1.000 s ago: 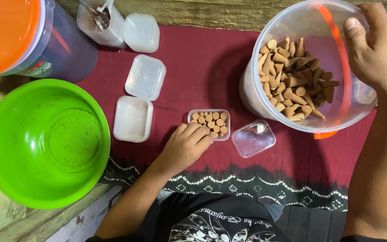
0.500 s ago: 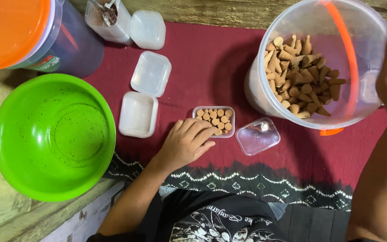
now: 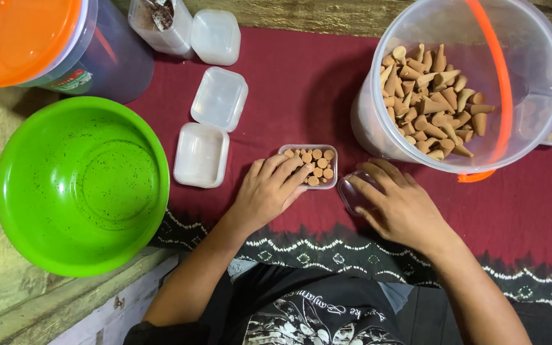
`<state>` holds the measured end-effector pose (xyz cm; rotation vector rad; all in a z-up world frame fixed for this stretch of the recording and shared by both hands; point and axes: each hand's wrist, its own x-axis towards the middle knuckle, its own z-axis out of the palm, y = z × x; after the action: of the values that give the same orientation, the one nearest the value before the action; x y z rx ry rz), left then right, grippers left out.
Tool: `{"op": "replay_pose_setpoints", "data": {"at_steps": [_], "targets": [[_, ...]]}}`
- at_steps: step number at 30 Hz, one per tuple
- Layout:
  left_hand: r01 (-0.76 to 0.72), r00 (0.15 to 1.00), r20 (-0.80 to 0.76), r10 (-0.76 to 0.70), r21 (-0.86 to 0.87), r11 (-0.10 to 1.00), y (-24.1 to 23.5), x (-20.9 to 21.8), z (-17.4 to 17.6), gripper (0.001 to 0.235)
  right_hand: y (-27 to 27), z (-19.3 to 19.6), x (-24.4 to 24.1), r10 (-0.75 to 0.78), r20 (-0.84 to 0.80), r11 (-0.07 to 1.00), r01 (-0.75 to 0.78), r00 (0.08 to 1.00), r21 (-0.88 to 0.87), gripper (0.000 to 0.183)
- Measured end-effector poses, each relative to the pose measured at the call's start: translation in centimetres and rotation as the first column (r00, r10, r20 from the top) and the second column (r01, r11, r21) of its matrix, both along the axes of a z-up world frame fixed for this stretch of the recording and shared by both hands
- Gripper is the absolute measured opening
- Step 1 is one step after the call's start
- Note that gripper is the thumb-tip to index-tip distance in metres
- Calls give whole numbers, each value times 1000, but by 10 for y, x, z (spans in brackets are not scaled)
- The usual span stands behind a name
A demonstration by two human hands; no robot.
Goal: The person fills small plastic containers with incense cones by scooping them from a large bucket, then closes each container with a lid by hand, pressing it firmly into place.
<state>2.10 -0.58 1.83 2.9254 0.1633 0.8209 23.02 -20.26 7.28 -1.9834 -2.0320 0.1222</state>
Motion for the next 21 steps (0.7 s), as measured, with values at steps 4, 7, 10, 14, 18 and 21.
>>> {"op": "replay_pose_setpoints", "data": {"at_steps": [4,7,10,14,18,21], "targets": [[-27,999,36,27,22,999,-1,-2,-9,37,-5,-17,7,4,107,957,27,994,-287,80],[-1,997,78,0,16,1000,-1,-3,-11,32,-5,-15,8,-11,76,930,38,997,-365,81],[-2,996,91,2,4,1000,-2,-5,-8,35,-7,-16,5,-7,93,910,45,996,-412,90],[11,996,88,-13,27,1000,-3,-7,-14,35,0,-22,-7,7,4,999,-7,1000,-41,52],[35,992,123,-40,41,999,-8,-5,-16,27,27,-16,-21,5,81,980,-21,997,197,41],[34,991,127,-38,33,999,-9,-6,-13,26,38,-32,-20,1,152,969,-39,988,246,38]]}}
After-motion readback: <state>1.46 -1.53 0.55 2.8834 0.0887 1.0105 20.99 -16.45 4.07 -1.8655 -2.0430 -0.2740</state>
